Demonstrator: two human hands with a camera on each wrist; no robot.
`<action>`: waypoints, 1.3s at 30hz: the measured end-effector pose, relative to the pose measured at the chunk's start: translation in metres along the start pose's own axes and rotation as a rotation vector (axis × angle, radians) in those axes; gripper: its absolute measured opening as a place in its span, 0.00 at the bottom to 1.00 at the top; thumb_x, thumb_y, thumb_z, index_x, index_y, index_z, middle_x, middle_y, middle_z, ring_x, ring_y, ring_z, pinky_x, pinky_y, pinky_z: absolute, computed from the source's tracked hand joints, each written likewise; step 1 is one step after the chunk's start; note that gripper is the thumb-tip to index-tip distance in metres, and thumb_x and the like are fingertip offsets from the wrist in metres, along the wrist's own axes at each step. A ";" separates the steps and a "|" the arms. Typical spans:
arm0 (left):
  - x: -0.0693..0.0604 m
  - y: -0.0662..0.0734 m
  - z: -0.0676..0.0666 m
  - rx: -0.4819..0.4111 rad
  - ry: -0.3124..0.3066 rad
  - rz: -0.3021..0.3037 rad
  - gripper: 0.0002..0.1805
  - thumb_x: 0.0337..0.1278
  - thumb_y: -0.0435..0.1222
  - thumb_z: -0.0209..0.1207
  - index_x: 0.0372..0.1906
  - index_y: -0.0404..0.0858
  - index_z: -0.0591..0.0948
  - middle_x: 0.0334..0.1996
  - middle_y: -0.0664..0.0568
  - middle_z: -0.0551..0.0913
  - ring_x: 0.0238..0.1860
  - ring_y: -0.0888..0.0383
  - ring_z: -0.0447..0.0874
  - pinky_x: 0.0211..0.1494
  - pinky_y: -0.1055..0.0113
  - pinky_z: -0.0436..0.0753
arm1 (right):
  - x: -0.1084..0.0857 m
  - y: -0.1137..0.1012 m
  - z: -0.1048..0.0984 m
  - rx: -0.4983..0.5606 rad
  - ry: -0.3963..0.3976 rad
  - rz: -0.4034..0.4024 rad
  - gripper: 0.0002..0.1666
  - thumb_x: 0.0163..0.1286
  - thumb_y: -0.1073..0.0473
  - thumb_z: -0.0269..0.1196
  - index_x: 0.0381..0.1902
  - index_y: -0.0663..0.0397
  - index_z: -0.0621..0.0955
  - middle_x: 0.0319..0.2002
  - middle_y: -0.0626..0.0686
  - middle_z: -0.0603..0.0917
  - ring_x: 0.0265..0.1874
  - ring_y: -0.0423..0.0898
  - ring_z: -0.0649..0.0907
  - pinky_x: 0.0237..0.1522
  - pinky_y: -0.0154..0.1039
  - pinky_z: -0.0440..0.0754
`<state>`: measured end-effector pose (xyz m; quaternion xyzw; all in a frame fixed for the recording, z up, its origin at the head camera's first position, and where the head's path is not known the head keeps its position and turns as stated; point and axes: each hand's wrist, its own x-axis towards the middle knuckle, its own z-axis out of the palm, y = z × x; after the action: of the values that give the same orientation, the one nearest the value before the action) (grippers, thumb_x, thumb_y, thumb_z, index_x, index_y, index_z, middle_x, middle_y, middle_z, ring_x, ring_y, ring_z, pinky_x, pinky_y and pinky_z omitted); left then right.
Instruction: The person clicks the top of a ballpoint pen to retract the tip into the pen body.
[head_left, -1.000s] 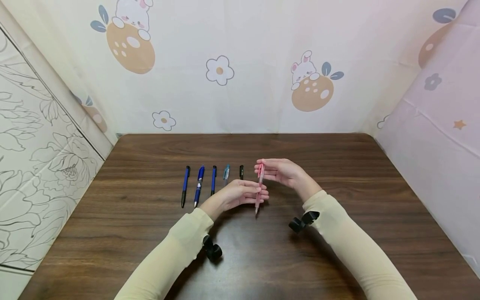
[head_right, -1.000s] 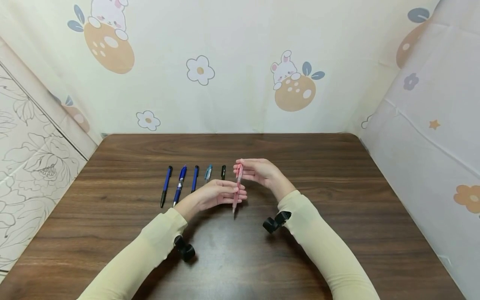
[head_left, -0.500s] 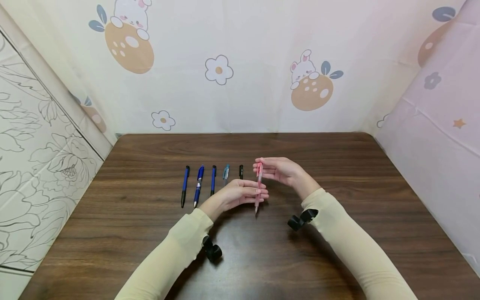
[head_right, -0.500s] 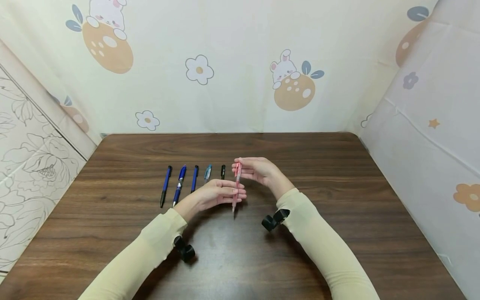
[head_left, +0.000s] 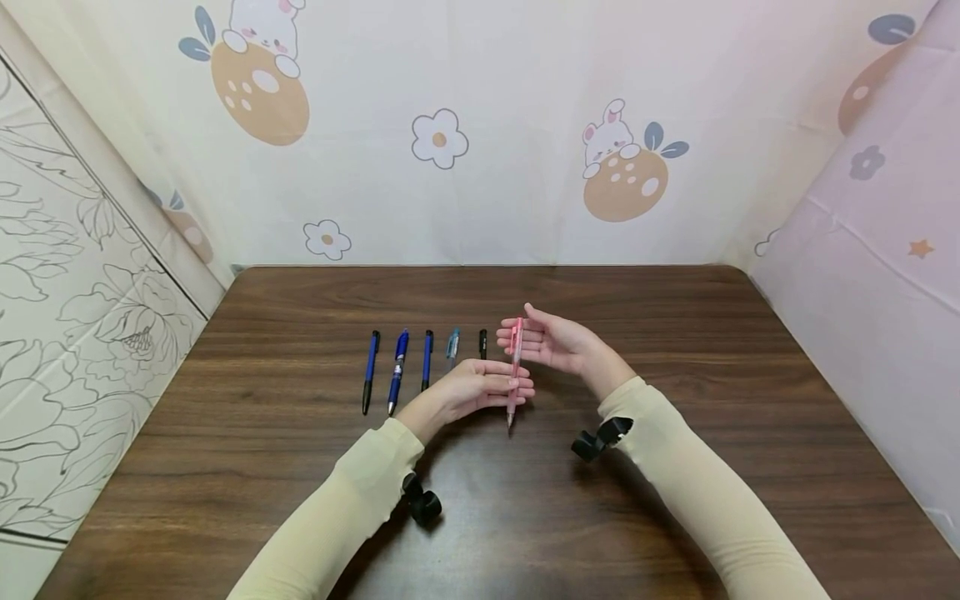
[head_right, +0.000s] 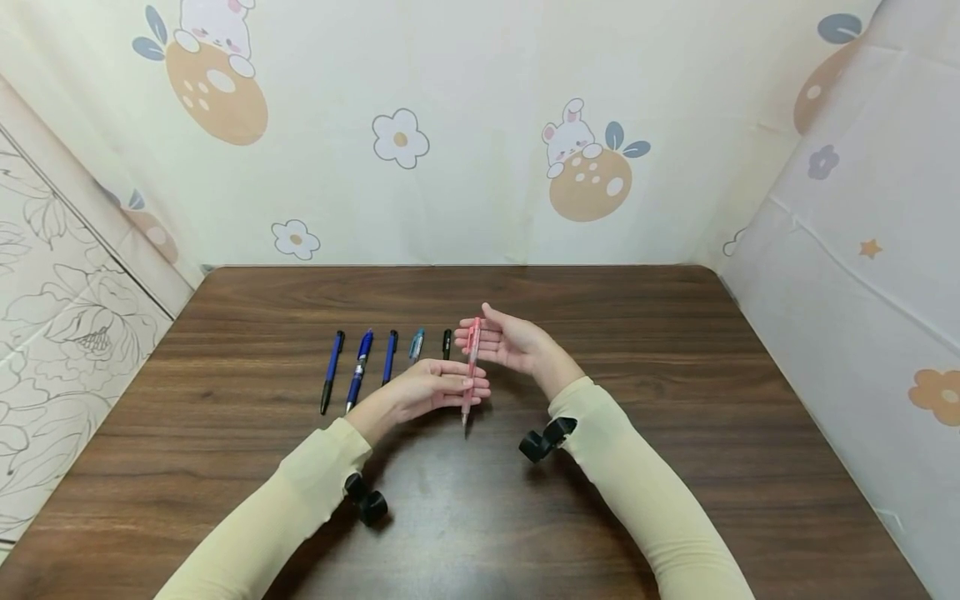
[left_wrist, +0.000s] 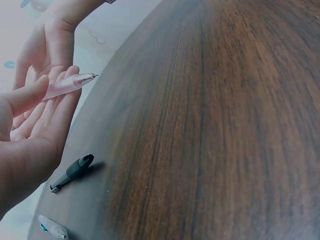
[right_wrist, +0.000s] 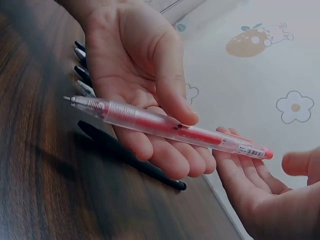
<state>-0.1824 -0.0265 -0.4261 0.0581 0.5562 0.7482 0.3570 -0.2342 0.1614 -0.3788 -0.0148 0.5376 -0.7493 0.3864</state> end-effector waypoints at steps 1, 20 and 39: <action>-0.001 0.000 0.000 0.004 -0.004 0.003 0.21 0.67 0.25 0.50 0.63 0.22 0.69 0.58 0.31 0.77 0.45 0.59 0.87 0.62 0.58 0.80 | 0.000 0.000 0.000 0.022 -0.019 0.011 0.39 0.79 0.43 0.35 0.73 0.67 0.52 0.44 0.50 0.87 0.45 0.42 0.86 0.50 0.33 0.84; -0.009 -0.001 -0.004 0.054 0.004 0.024 0.19 0.67 0.25 0.50 0.60 0.21 0.71 0.53 0.34 0.82 0.44 0.59 0.87 0.60 0.56 0.81 | 0.008 0.007 0.005 0.180 -0.104 0.099 0.34 0.80 0.51 0.39 0.75 0.65 0.49 0.47 0.54 0.87 0.48 0.47 0.86 0.53 0.37 0.84; -0.010 0.007 0.000 0.073 0.022 0.034 0.21 0.67 0.26 0.50 0.61 0.19 0.69 0.60 0.25 0.71 0.42 0.61 0.87 0.59 0.58 0.82 | 0.007 0.003 0.009 0.241 -0.118 0.067 0.24 0.80 0.54 0.42 0.66 0.61 0.66 0.46 0.55 0.87 0.48 0.47 0.86 0.53 0.38 0.84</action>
<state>-0.1782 -0.0338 -0.4171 0.0721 0.5858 0.7340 0.3360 -0.2337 0.1499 -0.3802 0.0057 0.4201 -0.7930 0.4412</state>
